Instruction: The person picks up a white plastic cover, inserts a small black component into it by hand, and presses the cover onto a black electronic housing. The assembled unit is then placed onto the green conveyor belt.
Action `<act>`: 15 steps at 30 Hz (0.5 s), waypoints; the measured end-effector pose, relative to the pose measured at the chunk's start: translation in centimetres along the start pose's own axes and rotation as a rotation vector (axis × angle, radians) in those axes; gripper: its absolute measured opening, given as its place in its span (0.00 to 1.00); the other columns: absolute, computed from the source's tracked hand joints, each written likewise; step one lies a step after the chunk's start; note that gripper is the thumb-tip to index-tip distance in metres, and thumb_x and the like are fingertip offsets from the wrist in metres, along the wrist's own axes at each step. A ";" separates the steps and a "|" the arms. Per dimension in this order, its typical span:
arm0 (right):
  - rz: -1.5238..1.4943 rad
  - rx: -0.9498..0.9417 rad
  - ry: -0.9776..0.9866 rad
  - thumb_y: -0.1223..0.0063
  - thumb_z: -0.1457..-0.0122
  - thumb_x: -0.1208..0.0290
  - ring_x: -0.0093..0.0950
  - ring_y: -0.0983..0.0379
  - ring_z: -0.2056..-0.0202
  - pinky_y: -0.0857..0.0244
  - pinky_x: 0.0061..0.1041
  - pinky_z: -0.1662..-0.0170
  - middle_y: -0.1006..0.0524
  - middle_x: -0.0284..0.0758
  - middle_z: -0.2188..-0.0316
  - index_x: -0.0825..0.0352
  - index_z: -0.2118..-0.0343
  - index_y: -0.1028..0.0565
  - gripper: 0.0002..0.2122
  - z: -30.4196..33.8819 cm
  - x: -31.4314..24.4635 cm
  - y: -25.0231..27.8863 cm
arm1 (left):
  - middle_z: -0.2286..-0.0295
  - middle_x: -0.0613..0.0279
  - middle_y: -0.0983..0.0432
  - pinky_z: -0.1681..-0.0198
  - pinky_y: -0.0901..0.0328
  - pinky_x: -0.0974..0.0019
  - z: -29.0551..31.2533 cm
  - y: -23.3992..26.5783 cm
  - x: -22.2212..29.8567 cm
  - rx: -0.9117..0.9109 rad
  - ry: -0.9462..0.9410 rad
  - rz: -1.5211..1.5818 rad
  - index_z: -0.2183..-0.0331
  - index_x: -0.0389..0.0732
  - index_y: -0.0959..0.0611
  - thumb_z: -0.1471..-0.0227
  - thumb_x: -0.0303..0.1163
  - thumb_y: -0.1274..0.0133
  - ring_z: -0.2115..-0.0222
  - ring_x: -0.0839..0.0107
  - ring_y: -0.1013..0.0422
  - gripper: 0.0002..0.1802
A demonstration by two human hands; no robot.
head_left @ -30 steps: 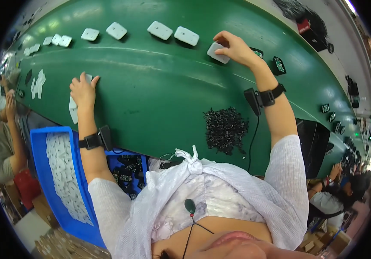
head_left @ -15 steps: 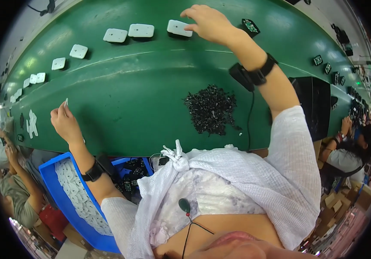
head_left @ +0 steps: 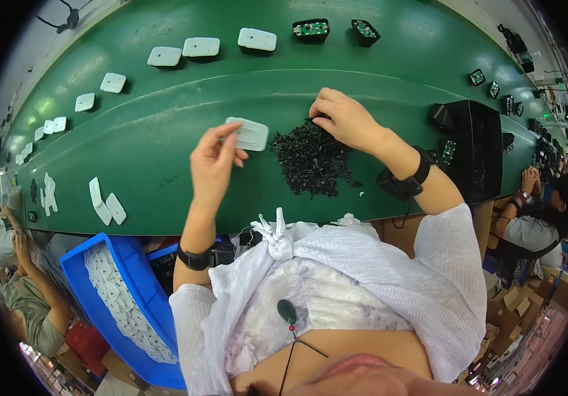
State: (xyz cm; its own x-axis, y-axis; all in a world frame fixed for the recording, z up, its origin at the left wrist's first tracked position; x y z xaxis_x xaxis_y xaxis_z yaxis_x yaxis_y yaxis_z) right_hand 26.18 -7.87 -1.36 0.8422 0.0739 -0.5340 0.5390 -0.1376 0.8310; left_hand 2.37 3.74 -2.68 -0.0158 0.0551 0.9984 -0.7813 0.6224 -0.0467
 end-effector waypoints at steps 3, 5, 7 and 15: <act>0.033 -0.023 -0.003 0.46 0.48 0.76 0.38 0.32 0.64 0.36 0.34 0.61 0.32 0.38 0.69 0.68 0.70 0.30 0.05 0.2 -0.2 -0.3 | 0.68 0.63 0.26 0.77 0.36 0.79 -0.1 -2.9 0.0 -0.048 0.013 -0.025 0.60 0.34 0.19 0.43 0.23 0.50 0.77 0.80 0.29 0.09; 0.038 -0.003 -0.017 0.46 0.48 0.76 0.39 0.32 0.64 0.36 0.35 0.61 0.32 0.39 0.69 0.68 0.70 0.30 0.05 0.4 0.1 -0.4 | 0.69 0.63 0.26 0.78 0.37 0.78 -0.3 -4.0 0.3 -0.074 -0.027 -0.116 0.62 0.34 0.19 0.44 0.23 0.50 0.79 0.80 0.29 0.08; 0.041 0.013 -0.033 0.46 0.48 0.76 0.40 0.32 0.64 0.36 0.35 0.61 0.32 0.39 0.70 0.68 0.71 0.31 0.05 0.4 0.2 -0.4 | 0.70 0.63 0.26 0.79 0.37 0.79 -0.5 -4.4 0.6 -0.077 -0.057 -0.146 0.62 0.34 0.18 0.44 0.22 0.50 0.79 0.80 0.29 0.08; -0.428 0.163 -0.278 0.49 0.42 0.77 0.22 0.31 0.71 0.35 0.22 0.67 0.28 0.34 0.69 0.69 0.68 0.29 0.02 0.0 -0.9 0.8 | 0.71 0.63 0.27 0.79 0.38 0.78 -1.0 -4.7 1.8 -0.009 -0.131 -0.182 0.62 0.35 0.18 0.45 0.20 0.50 0.80 0.80 0.29 0.08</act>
State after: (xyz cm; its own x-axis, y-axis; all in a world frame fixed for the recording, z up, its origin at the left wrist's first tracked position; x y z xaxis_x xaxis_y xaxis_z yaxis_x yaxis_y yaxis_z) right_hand 25.81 -8.03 -0.20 0.5008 -0.1043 -0.8592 0.8060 -0.3055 0.5069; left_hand 6.67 1.72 -0.73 0.0438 -0.1608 0.9860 -0.7732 0.6196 0.1354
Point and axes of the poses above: each hand's wrist, its own z-axis away from the middle knuckle, its own y-axis out of the back of the hand, x = y × z, the point moved 3 cm from there along -z, towards the middle knuckle
